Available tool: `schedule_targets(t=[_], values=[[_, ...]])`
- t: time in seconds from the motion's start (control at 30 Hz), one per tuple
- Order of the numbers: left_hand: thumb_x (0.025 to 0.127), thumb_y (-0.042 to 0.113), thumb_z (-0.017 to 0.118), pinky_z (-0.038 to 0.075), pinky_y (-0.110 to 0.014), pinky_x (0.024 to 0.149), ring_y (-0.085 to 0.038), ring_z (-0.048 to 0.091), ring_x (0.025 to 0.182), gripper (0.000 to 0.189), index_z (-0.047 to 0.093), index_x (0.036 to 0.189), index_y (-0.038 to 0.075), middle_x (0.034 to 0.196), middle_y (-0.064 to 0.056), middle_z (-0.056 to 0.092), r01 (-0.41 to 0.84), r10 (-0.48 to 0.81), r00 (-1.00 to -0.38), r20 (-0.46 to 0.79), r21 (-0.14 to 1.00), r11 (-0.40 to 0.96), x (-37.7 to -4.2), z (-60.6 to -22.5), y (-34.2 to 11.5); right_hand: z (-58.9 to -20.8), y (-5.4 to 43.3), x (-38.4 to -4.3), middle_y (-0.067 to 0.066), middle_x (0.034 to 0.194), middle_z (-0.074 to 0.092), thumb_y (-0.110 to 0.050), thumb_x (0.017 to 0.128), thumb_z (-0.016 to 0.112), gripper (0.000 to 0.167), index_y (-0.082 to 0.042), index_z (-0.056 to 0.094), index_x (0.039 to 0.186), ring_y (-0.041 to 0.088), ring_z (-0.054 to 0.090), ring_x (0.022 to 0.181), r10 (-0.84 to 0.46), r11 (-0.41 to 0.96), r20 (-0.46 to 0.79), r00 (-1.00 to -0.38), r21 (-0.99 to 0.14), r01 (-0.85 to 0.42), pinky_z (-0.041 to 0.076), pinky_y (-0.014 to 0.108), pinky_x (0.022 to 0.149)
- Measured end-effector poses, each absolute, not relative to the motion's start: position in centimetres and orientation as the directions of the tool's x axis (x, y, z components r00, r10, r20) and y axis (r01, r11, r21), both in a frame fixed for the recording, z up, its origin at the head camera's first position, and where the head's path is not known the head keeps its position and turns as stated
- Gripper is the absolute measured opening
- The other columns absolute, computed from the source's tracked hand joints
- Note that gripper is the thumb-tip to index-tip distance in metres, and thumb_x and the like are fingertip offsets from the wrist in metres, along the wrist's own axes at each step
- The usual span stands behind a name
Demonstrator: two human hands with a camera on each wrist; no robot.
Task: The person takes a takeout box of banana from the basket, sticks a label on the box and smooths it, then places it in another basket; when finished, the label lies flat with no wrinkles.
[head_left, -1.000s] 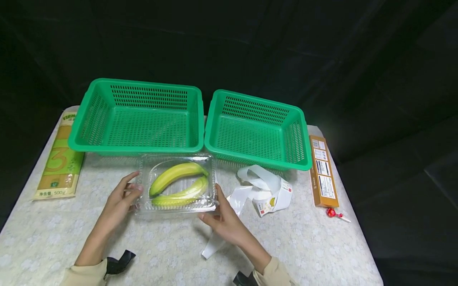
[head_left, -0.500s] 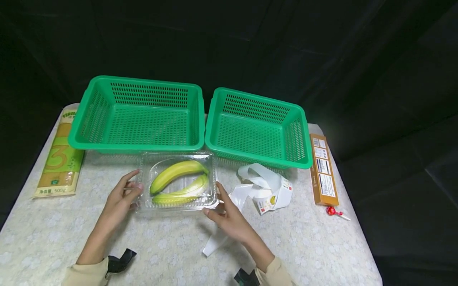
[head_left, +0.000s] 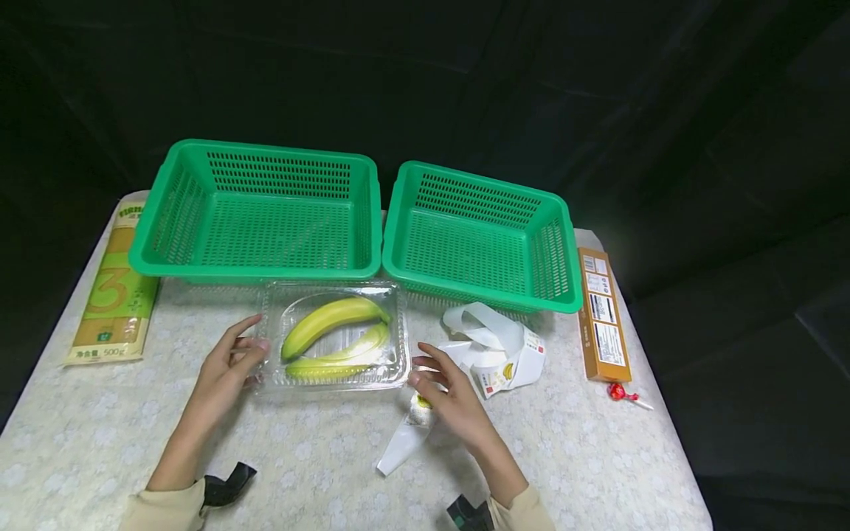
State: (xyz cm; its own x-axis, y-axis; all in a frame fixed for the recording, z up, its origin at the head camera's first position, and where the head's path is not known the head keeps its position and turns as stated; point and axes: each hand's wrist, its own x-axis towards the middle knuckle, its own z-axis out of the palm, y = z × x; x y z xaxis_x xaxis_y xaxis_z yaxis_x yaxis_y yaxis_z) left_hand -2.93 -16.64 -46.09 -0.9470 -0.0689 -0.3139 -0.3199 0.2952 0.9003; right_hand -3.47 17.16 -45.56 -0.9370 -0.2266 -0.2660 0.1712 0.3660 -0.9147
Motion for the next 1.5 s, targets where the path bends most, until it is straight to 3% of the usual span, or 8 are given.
schedule_targets(t=[0.2,0.5,0.8,1.07,1.5], values=[[0.105,0.038,0.050,0.055,-0.024,0.074,0.000,0.055,0.090,0.063,0.026,0.160,0.020,0.131,-0.013,0.048,-0.333,-0.063,-0.942,-0.329,0.895,0.297,-2.9,-46.2,-16.6,-46.4,18.2,-3.4,0.017,0.136,0.062,-0.021,0.098,0.066,0.045,-0.007,0.056,0.140,0.034,0.061,0.123,-0.150,0.453,-0.228,-0.962,-0.881,0.138,0.050,0.054,0.104],[0.105,0.034,0.051,0.054,-0.023,0.073,0.003,0.055,0.090,0.063,0.026,0.160,0.019,0.132,-0.012,0.049,-0.344,-0.060,-0.938,-0.343,0.887,0.307,-3.2,-46.3,-16.6,-47.2,18.9,-3.0,0.017,0.129,0.065,-0.014,0.092,0.073,0.044,-0.002,0.061,0.133,0.034,0.062,0.119,-0.143,0.490,-0.236,-0.961,-0.861,0.138,0.051,0.052,0.102],[0.105,0.035,0.051,0.053,-0.024,0.073,0.003,0.054,0.088,0.063,0.026,0.160,0.018,0.132,-0.013,0.049,-0.345,-0.063,-0.937,-0.343,0.884,0.314,-2.9,-46.3,-16.5,-48.1,19.0,-2.8,0.012,0.122,0.066,-0.015,0.082,0.083,0.053,-0.007,0.063,0.131,0.025,0.064,0.106,-0.160,0.618,-0.232,-0.960,-0.781,0.086,0.057,0.042,0.090],[0.105,0.038,0.051,0.055,-0.024,0.073,-0.003,0.057,0.092,0.063,0.027,0.160,0.018,0.128,-0.012,0.049,-0.327,-0.068,-0.944,-0.322,0.899,0.291,-3.0,-46.1,-16.3,-48.7,18.6,-2.7,0.010,0.111,0.065,-0.009,0.080,0.083,0.047,-0.009,0.068,0.125,0.018,0.060,0.095,-0.164,0.596,-0.210,-0.964,-0.799,0.073,0.052,0.025,0.082],[0.105,0.039,0.051,0.055,-0.025,0.074,0.000,0.056,0.092,0.063,0.027,0.160,0.019,0.129,-0.011,0.048,-0.335,-0.068,-0.942,-0.330,0.896,0.291,-3.1,-46.1,-16.2,-49.2,18.4,-2.8,0.008,0.098,0.062,-0.015,0.084,0.081,0.038,-0.009,0.069,0.120,0.014,0.054,0.086,-0.148,0.621,-0.184,-0.972,-0.782,0.053,0.048,0.020,0.076]])
